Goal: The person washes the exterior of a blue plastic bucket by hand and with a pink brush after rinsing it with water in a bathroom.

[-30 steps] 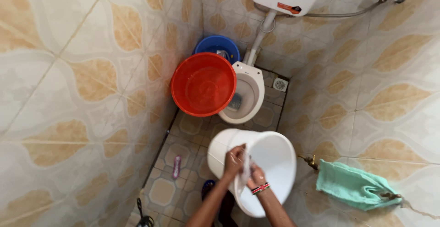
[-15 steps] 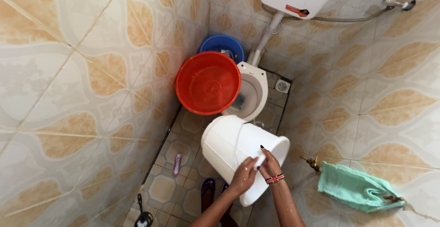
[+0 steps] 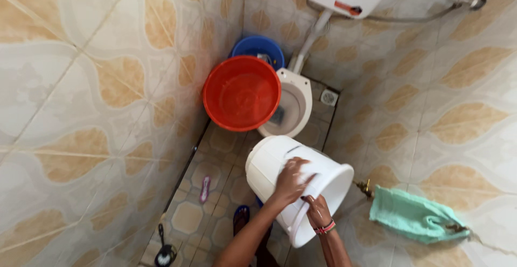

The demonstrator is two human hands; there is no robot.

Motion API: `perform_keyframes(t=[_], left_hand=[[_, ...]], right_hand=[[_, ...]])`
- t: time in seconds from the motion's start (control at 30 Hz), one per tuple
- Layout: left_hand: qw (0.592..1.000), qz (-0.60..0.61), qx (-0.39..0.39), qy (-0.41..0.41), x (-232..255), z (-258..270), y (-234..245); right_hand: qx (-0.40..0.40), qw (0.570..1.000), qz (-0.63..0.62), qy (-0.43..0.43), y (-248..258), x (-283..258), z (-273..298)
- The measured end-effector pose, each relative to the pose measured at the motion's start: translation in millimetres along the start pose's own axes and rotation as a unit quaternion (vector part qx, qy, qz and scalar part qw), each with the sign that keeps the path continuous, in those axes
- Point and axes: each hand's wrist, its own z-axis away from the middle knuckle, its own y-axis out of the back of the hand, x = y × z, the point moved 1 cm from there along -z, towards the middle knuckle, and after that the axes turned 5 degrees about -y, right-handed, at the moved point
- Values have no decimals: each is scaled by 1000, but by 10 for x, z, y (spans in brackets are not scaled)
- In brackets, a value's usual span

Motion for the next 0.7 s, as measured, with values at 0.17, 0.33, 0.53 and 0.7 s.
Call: perform_keyframes(t=[0.17,0.33,0.53,0.7], left_hand=[[994,-17,-78,75,300,-111,-307],[993,-8,-49,111,575,295,24],[995,40,-54,78,1341,545,438],[996,78,15,47,869,461,267]], right_hand=[[-52,996,-3,-67,-25,98,348],[51,990,108,-79,220,-85,-103],[79,950,-270,-139,-291,346,-341],[47,839,-514,-169,-920,795,-124]])
